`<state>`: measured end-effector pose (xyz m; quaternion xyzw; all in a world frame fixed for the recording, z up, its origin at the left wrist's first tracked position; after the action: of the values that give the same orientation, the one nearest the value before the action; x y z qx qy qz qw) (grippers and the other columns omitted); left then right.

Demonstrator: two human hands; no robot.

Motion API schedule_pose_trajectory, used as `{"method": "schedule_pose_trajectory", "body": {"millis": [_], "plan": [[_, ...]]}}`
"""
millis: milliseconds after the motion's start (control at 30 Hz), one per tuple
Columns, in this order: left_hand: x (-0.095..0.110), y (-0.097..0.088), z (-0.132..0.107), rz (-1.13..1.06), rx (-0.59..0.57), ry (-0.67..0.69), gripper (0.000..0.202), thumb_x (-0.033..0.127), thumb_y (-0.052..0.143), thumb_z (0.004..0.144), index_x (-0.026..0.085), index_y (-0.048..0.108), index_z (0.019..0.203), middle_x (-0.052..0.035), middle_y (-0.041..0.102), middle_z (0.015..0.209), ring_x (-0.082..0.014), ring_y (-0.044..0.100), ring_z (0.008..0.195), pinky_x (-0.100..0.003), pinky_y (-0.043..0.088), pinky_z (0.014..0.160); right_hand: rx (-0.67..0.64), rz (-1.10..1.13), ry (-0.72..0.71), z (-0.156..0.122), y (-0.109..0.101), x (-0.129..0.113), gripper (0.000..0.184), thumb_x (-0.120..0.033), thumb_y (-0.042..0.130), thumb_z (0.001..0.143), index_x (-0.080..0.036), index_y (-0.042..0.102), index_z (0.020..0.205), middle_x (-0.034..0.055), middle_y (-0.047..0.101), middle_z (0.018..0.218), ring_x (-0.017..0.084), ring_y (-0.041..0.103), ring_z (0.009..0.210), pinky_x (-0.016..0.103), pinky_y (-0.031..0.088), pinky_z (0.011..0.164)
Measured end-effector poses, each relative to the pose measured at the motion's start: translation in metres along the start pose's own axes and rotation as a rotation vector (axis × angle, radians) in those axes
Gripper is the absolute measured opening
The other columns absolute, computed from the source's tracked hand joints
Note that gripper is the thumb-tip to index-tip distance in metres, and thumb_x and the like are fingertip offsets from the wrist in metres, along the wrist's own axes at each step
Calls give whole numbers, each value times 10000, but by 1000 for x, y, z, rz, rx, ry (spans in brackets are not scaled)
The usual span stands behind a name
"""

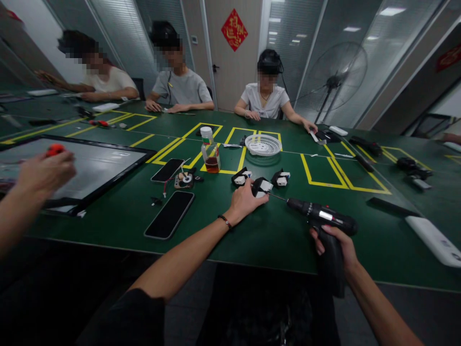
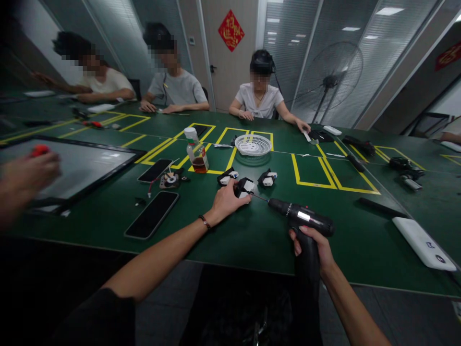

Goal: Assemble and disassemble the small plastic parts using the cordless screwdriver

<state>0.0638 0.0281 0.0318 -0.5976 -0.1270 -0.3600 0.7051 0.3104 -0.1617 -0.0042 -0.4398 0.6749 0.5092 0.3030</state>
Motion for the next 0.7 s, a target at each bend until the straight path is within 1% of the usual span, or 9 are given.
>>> {"method": "schedule_pose_trajectory", "body": {"millis": [200, 367, 500, 700], "plan": [[2, -4, 0, 7, -22, -18, 690, 653, 654, 728, 204, 518, 1234, -105, 693, 979, -275, 667, 871, -348, 478, 744, 4, 12, 23, -1, -1, 1, 380, -433, 482, 930, -124, 692, 859, 45, 561, 536, 155, 504, 501, 256, 411, 493], [3, -4, -1, 1, -22, -20, 686, 629, 663, 732, 199, 513, 1246, -99, 691, 972, -276, 668, 884, -351, 481, 767, -15, -5, -2, -2, 2, -1, 376, -428, 482, 928, -121, 695, 879, 49, 568, 541, 157, 505, 505, 258, 411, 500], [3, -4, -1, -51, -26, -19, 679, 610, 680, 729, 195, 522, 1242, -118, 688, 1007, -291, 662, 926, -370, 486, 789, -4, -15, -18, -4, 5, -4, 372, -418, 489, 927, -117, 704, 884, 53, 566, 535, 157, 500, 504, 263, 421, 518], [-1, -7, 0, -114, -22, -52, 667, 601, 693, 733, 188, 529, 1230, -135, 680, 1069, -299, 650, 983, -388, 490, 836, 2, -6, -9, -6, 6, -4, 384, -427, 474, 931, -121, 703, 889, 53, 561, 535, 163, 487, 500, 268, 402, 503]]}}
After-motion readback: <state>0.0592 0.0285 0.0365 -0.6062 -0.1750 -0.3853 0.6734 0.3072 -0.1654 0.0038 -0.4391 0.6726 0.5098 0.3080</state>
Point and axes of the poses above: each hand's wrist, its own z-axis towards the middle knuckle, its own y-axis out of the palm, x = y × z, the point moved 5 cm from there along z, towards the middle knuckle
